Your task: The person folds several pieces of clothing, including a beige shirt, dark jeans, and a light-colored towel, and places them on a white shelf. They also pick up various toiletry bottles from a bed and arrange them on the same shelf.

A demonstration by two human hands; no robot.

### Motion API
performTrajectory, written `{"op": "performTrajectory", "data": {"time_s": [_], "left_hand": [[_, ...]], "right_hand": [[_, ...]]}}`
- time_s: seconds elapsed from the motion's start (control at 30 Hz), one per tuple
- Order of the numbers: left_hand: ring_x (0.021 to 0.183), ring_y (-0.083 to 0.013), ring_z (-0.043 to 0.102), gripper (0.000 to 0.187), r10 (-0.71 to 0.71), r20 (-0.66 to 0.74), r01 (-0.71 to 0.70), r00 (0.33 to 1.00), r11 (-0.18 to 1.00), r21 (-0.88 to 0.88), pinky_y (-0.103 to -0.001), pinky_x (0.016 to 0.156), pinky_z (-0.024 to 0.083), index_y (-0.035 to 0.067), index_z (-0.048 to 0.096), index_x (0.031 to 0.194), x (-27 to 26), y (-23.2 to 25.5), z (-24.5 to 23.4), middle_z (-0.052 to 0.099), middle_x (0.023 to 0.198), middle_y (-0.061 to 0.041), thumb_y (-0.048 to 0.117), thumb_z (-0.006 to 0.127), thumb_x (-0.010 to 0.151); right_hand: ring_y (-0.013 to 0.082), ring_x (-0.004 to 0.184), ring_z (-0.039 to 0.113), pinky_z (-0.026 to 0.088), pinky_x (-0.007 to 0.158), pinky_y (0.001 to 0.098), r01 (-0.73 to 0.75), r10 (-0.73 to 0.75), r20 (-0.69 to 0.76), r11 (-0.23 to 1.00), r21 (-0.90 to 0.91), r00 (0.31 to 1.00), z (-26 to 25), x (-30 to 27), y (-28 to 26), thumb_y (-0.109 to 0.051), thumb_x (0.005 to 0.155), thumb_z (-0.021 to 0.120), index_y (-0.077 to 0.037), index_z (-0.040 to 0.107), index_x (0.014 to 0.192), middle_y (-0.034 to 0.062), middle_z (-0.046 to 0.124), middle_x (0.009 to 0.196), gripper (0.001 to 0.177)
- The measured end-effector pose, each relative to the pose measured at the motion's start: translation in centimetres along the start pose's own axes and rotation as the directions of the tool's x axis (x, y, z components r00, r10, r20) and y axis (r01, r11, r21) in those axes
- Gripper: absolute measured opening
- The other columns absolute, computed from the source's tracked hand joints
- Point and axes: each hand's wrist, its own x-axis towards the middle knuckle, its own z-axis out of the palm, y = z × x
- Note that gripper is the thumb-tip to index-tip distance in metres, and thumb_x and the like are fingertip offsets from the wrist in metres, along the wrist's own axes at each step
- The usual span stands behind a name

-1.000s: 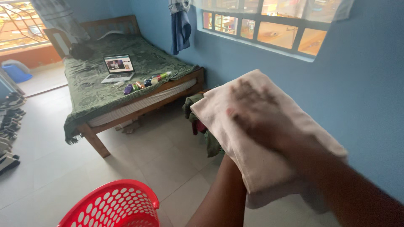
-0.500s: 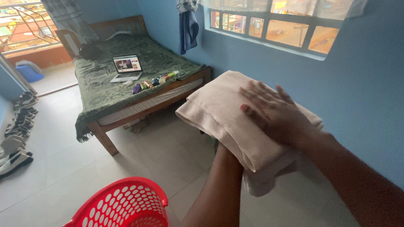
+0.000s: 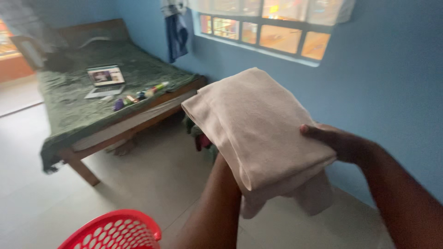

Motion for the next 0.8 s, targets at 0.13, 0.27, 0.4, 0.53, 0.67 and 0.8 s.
{"op": "performTrajectory", "data": {"time_s": [0.13, 0.27, 0.4, 0.53, 0.67, 0.8], "left_hand": [[0.131, -0.0309, 0.057, 0.08, -0.087, -0.131, 0.097, 0.987, 0.993, 0.07, -0.048, 0.102, 0.057, 0.003, 0.032, 0.158, 2.2, -1.6, 1.2, 0.049, 0.147, -0.023, 0.057, 0.046, 0.101], [0.13, -0.0349, 0.057, 0.089, -0.21, -0.305, 0.26, 0.929, 0.956, 0.133, -0.052, 0.101, 0.056, 0.003, 0.029, 0.157, 3.7, -4.1, 3.0, 0.047, 0.147, -0.026, 0.065, 0.045, 0.096], [0.129, -0.039, 0.057, 0.099, -0.456, -0.415, 0.552, 0.787, 0.821, 0.146, -0.056, 0.1, 0.056, 0.002, 0.027, 0.157, 4.0, -9.3, 4.7, 0.046, 0.147, -0.028, 0.074, 0.043, 0.09], [0.128, -0.043, 0.056, 0.109, -0.626, -0.406, 0.707, 0.666, 0.703, 0.075, -0.06, 0.098, 0.055, 0.002, 0.025, 0.157, 5.0, -13.3, 5.8, 0.044, 0.147, -0.031, 0.082, 0.042, 0.085], [0.124, -0.04, 0.063, 0.095, -0.687, -0.604, 0.902, 0.405, 0.407, 0.142, -0.049, 0.094, 0.06, 0.0, 0.034, 0.152, 6.6, -18.9, 6.2, 0.054, 0.141, -0.03, 0.059, 0.063, 0.084], [0.121, -0.0402, 0.068, 0.086, -0.71, -0.636, 0.939, 0.302, 0.336, 0.071, -0.046, 0.093, 0.063, -0.009, 0.038, 0.148, 7.4, -24.6, 5.6, 0.06, 0.135, -0.034, 0.028, 0.075, 0.08]], "right_hand": [[0.0501, 0.131, 0.061, 0.052, 0.109, 0.0605, -0.018, 0.019, 0.0, 0.959, 0.282, 1.0, -0.9, -1.2, 1.8, -0.075, 0.063, 0.073, 0.003, 0.031, 0.153, 0.0385, 0.051, 0.139, 0.126], [0.0512, 0.132, 0.058, 0.049, 0.107, 0.06, 0.066, -0.008, -0.181, 0.946, 0.319, 0.983, -4.4, -4.2, 3.8, -0.075, 0.063, 0.069, 0.007, 0.045, 0.149, 0.0389, 0.055, 0.139, 0.121], [0.0541, 0.134, 0.053, 0.045, 0.107, 0.0667, 0.0, 0.143, -0.386, 0.938, 0.346, 0.911, -8.5, -6.9, 5.3, -0.073, 0.064, 0.066, -0.001, 0.042, 0.152, 0.0389, 0.054, 0.142, 0.117], [0.0562, 0.134, 0.053, 0.046, 0.108, 0.0711, -0.059, 0.263, -0.51, 0.923, 0.38, 0.819, -11.9, -10.5, 6.2, -0.073, 0.066, 0.066, -0.001, 0.039, 0.153, 0.0398, 0.053, 0.142, 0.116], [0.0513, 0.132, 0.058, 0.049, 0.108, 0.0639, -0.052, 0.222, -0.549, 0.95, 0.308, 0.806, -14.6, -14.5, 7.7, -0.076, 0.063, 0.067, -0.001, 0.045, 0.15, 0.0375, 0.057, 0.139, 0.117], [0.0509, 0.132, 0.057, 0.049, 0.107, 0.062, 0.052, 0.298, -0.634, 0.88, 0.472, 0.714, -17.5, -18.2, 10.5, -0.08, 0.066, 0.058, 0.005, 0.045, 0.15, 0.0375, 0.056, 0.139, 0.119]]}}
